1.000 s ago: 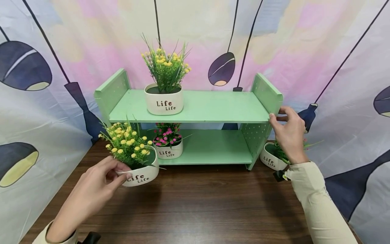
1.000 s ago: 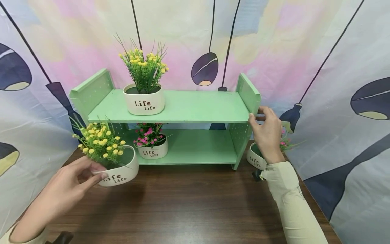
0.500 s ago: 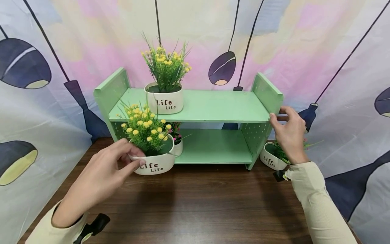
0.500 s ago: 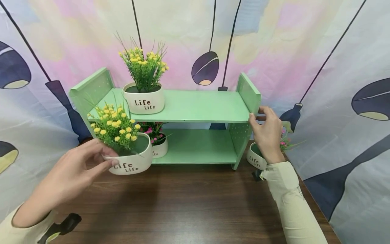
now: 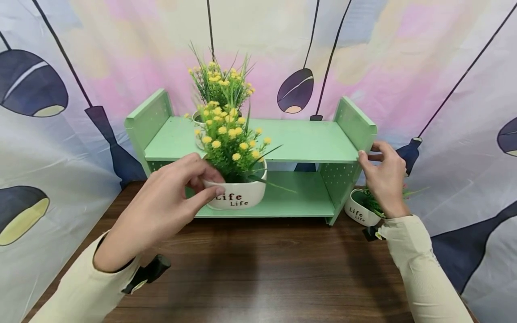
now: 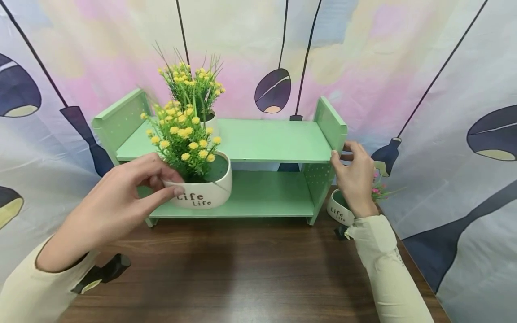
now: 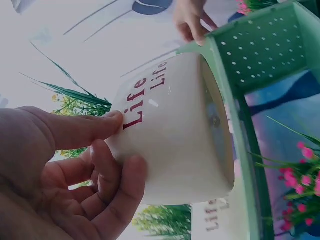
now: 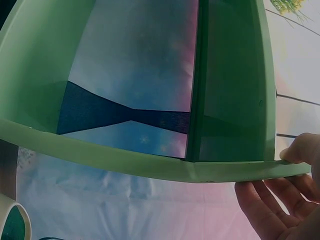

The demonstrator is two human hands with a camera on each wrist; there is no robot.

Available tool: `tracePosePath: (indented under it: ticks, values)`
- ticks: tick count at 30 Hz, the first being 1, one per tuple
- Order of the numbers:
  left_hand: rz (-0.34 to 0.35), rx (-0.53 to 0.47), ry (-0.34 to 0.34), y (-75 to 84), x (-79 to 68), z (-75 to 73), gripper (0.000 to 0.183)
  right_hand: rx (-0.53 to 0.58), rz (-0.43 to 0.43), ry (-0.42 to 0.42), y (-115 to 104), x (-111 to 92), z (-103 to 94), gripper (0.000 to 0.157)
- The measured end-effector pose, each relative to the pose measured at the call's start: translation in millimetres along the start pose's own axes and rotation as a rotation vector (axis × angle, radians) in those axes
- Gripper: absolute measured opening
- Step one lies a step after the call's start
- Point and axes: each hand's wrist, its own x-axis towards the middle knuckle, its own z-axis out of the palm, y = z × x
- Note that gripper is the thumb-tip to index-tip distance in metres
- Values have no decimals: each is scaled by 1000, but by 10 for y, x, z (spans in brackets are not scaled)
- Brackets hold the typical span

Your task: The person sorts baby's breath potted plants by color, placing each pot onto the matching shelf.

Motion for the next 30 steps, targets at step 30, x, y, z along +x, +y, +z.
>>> tracePosePath:
  ticks: [30]
  values:
    - [-83, -161, -1, 280, 984, 297, 9, -6, -3, 7, -9, -4, -3, 30]
